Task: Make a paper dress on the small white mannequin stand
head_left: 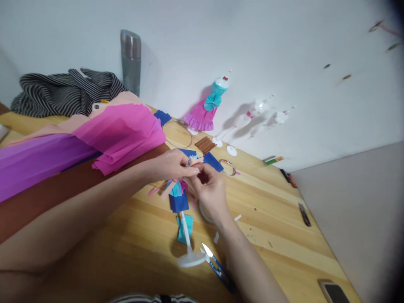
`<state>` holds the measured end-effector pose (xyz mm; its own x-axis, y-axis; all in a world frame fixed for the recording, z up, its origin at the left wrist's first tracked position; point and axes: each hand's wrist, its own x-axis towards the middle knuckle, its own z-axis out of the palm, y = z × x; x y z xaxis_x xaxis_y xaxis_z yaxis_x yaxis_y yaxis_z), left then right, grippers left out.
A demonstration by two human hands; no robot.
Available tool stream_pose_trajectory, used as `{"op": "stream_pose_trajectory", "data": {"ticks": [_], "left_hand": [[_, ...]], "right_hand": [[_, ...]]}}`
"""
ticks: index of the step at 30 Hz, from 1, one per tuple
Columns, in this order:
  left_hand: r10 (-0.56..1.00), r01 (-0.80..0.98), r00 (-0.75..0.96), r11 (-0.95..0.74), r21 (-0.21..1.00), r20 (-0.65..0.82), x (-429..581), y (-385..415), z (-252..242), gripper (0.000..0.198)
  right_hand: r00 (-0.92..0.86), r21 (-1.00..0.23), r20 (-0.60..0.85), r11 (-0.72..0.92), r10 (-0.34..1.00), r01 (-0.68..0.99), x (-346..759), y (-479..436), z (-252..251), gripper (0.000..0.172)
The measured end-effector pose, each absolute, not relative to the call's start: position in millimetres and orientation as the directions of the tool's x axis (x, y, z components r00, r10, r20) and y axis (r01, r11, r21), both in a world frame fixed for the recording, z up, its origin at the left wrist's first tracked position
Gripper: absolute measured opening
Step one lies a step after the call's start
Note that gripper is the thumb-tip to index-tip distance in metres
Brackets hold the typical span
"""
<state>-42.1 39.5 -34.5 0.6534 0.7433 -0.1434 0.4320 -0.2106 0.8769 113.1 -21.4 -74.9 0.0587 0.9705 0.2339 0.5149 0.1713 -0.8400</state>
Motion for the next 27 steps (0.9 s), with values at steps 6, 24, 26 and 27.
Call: {"op": "stream_pose_trajectory", "data": {"ticks": [6,24,26,27], "left_hand": [[0.722,0.462,0.641,-0.09,0.882,-0.262,-43.1,46.8,-37.7,0.014],[0.616,0.589,0.731,-0.351,0.728,-0.294,-63.2,63.1,-47.1,0.014],[0.657,0.594,0.704,-0.334,0.732,-0.271,-65.7,65.1,-46.4,0.014],[0.669,0.592,0.696,-0.327,0.737,-0.262,-66.5,65.6,-45.9,0.014]], "right_hand": [[0.018,-0.959,0.081,0.073,0.997,0.273,121.4,-27.1,-73.1,0.017],[-0.075,-0.968,-0.209,-0.195,0.975,0.159,124.9,-28.3,-91.8,0.024],[-0.103,-0.973,-0.192,-0.176,0.976,0.15,124.1,-26.6,-90.2,0.025],[-0.087,-0.969,-0.151,-0.13,0.985,0.209,123.1,-24.7,-90.3,0.025]]}}
